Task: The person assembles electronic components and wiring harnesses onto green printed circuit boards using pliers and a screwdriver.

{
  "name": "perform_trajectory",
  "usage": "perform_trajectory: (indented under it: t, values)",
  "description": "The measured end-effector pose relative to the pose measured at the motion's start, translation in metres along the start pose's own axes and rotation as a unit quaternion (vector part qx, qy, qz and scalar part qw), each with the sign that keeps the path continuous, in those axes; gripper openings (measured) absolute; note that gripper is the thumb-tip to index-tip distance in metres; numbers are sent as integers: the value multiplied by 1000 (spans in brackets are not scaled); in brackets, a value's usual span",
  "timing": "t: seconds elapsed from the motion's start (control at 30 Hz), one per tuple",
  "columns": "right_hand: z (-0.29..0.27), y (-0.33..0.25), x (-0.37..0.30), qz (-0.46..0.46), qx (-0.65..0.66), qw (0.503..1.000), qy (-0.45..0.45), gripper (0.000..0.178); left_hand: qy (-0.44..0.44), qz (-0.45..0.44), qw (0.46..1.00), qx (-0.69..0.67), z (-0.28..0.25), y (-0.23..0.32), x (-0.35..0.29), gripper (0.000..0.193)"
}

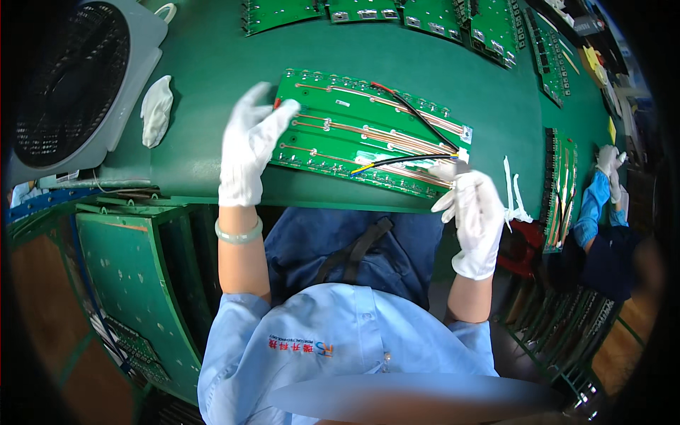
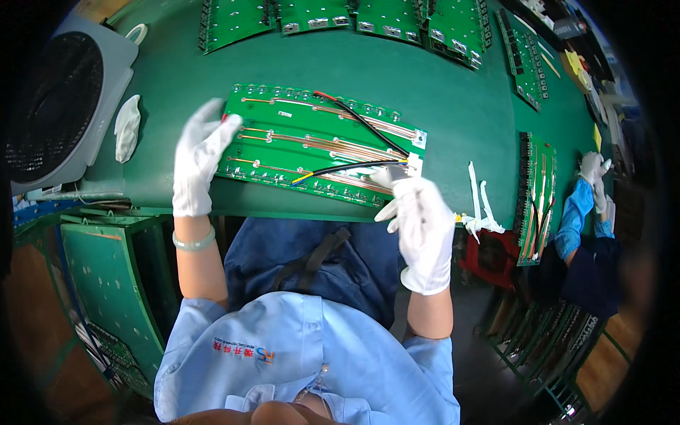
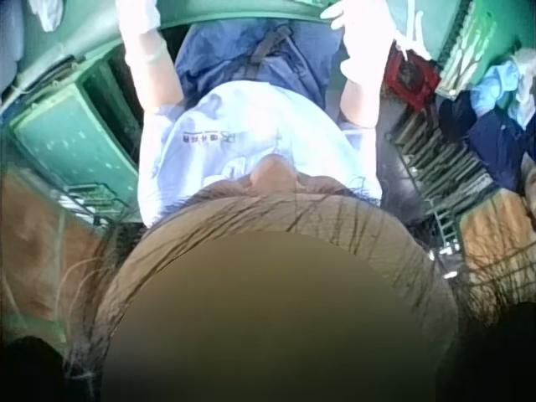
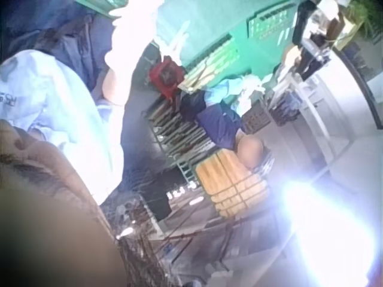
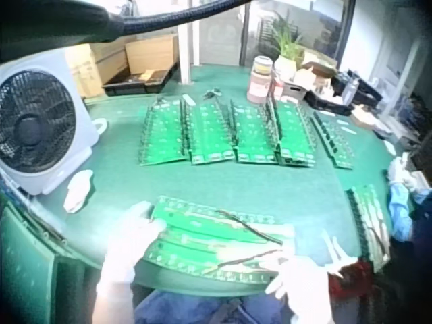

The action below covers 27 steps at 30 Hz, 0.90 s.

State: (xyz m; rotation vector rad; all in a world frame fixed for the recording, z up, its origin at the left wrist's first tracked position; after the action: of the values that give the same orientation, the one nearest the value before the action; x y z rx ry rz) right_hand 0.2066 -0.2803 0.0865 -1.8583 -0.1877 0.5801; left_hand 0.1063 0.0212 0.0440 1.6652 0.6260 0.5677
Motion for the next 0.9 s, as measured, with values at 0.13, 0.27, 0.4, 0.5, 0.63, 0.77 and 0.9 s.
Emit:
perform_trajectory:
  t: [0.13, 0.27, 0.4, 0.5, 0.63, 0.77, 0.9]
  values:
    - [-28, 12, -1, -74, 204, 971, 102, 26, 73, 339, 895, 281, 19, 81, -24, 38]
    - [-35, 14, -14, -118, 276, 938, 172, 29, -107, 507, 826, 222, 110, 101, -55, 31]
    - [-24, 20, -17, -85, 267, 950, 140, 33, -192, 478, 785, 343, 160, 102, -66, 31]
    - [-13, 22, -17, -31, 238, 961, 138, 39, -218, 490, 726, 430, 171, 101, -64, 32]
    - [-17, 24, -14, -50, 198, 967, 151, 37, -230, 491, 742, 394, 155, 103, -57, 27]
    - [-20, 33, -8, -45, 153, 974, 158, 37, -276, 474, 742, 386, 153, 107, -52, 26]
    - [-21, 34, -6, -79, 154, 972, 162, 35, -299, 448, 724, 431, 166, 86, -59, 9]
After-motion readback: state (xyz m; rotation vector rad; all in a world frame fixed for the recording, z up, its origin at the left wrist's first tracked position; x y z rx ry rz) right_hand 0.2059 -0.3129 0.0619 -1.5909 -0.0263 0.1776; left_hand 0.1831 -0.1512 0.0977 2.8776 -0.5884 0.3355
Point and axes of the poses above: each hand's wrist, its own x-axis towards the middle knuckle, its own z-axis out of the palm, y = z × x, the point moved 8 cm from there along x, towards the middle knuckle, and after that the axes turned 15 degrees about z, right-handed, at the moved point
